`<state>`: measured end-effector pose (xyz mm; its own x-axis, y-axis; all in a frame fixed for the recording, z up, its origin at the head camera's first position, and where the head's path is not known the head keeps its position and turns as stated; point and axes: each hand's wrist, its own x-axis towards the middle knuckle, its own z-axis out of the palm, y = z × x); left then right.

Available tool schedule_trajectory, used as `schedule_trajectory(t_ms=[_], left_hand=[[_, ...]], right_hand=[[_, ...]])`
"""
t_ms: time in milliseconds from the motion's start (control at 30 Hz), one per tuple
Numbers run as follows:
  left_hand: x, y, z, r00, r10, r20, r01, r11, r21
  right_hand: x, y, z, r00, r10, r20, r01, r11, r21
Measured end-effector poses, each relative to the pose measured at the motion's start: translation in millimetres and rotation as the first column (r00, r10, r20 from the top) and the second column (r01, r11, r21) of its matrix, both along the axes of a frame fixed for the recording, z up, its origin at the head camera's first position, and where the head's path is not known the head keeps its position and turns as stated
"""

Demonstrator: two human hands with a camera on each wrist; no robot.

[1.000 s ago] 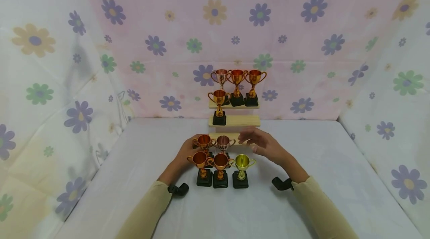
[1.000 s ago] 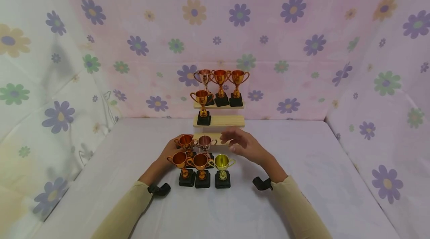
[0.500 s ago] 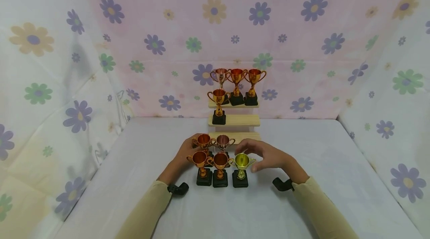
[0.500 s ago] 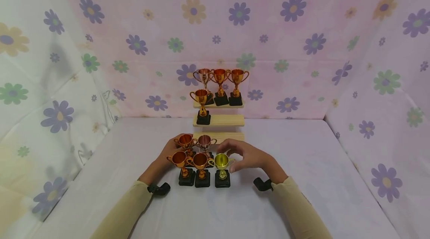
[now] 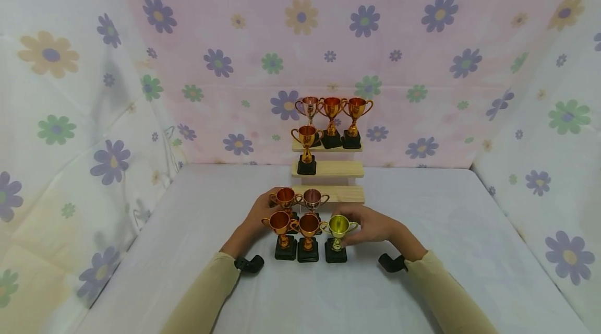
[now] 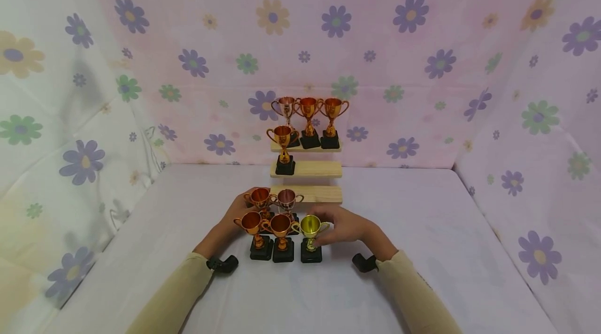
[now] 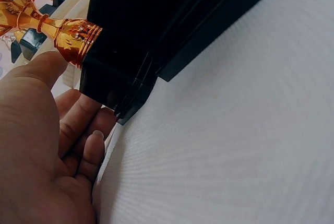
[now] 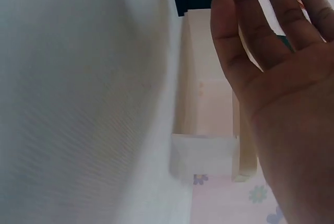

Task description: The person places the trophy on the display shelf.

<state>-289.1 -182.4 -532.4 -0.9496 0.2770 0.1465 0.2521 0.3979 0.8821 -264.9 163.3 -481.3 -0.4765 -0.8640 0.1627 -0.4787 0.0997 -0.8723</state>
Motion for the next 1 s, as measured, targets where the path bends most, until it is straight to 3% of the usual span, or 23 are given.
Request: schedule_trajectory(t_ms=[233,600,1000], left_hand=[[-0.5,-0.6,0.3,0.999,-0.017,-0.036,0.017,1.000,-0.004],[0.2,-0.1,-0.9,1.000,0.004,0.000,-0.004,1.000,-0.005],[1.0,0.9,0.1,1.000,0.010,0.007,-0.010,0.999,-0.038]], right_hand=[[4.9,-2,5.2,0.998,-0.060,0.014,0.059,0.997,0.045],[4.9,-2,2.6,0.999,-0.043,0.002,0.043,0.999,0.030],[9.5,1,14.7,0.997,-0.053,-0.057,0.055,0.998,0.037]])
